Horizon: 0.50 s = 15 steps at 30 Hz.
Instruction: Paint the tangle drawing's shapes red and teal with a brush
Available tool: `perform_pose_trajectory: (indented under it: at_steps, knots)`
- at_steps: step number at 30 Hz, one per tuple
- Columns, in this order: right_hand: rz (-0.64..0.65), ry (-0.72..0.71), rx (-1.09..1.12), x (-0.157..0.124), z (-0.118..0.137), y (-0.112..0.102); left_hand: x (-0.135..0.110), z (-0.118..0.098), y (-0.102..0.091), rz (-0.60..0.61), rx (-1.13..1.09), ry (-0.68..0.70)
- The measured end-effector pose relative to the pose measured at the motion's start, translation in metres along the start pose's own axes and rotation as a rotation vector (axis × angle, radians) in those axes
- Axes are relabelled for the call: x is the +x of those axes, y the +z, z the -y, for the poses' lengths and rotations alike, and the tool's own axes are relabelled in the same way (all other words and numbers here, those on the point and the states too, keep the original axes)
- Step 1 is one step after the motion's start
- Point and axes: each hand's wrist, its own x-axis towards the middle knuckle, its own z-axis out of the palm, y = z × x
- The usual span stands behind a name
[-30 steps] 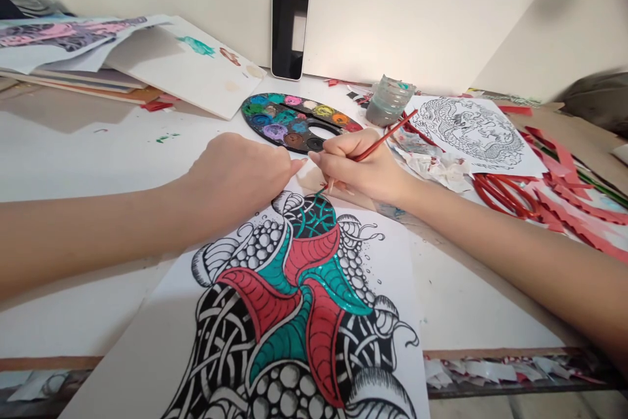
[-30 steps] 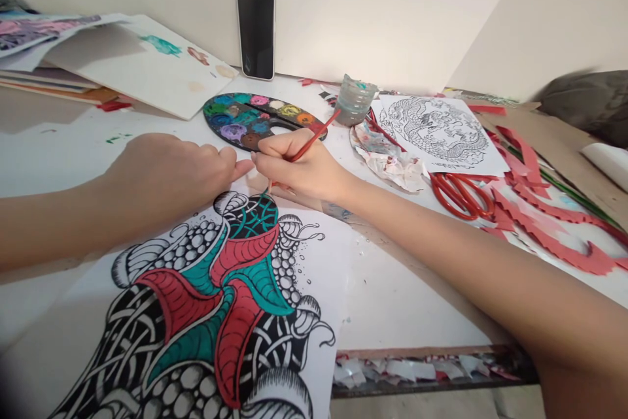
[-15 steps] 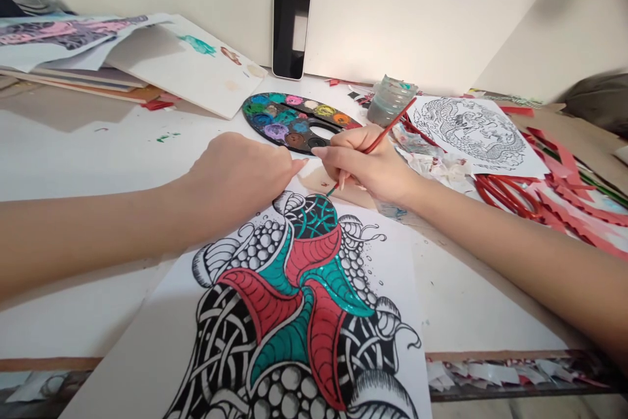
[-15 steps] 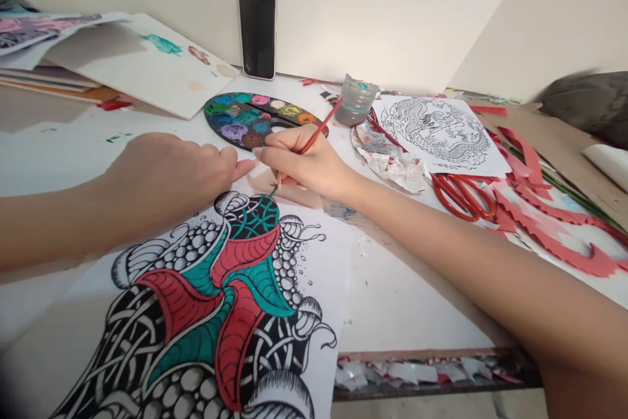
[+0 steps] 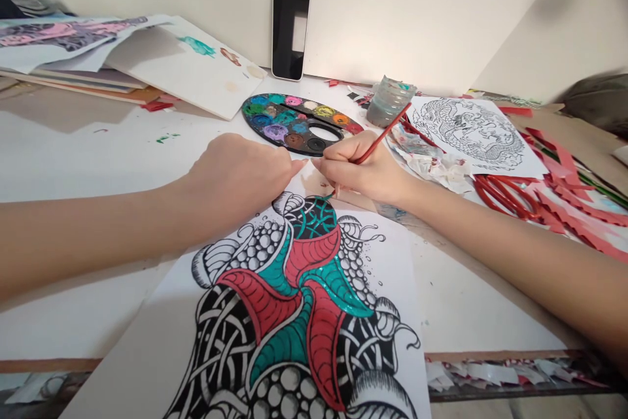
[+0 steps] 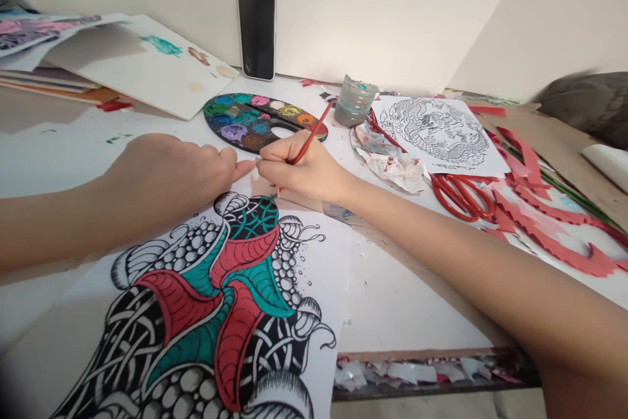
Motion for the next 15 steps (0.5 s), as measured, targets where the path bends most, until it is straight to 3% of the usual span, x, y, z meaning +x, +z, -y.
perform_pose_trajectory:
  at_steps: [3,6,9,15]
  knots:
    - [-0.007,0.028,-0.003,0.0004,0.001,-0.0015,0.0002,0.0001,-0.0008,0.095,0.155,-0.033]
    - [-0.022,-0.021,-0.002,0.0015,-0.0023,-0.0007,0.0012,-0.001,-0.0031,0.102,0.223,0.012]
    - [-0.028,-0.07,-0.02,0.0016,-0.0048,0.0013,0.0022,-0.0024,-0.0052,0.125,0.213,0.007]
    - [-0.015,-0.033,-0.036,-0.0004,0.002,-0.0002,0.0028,-0.0024,-0.0048,0.166,0.147,-0.052]
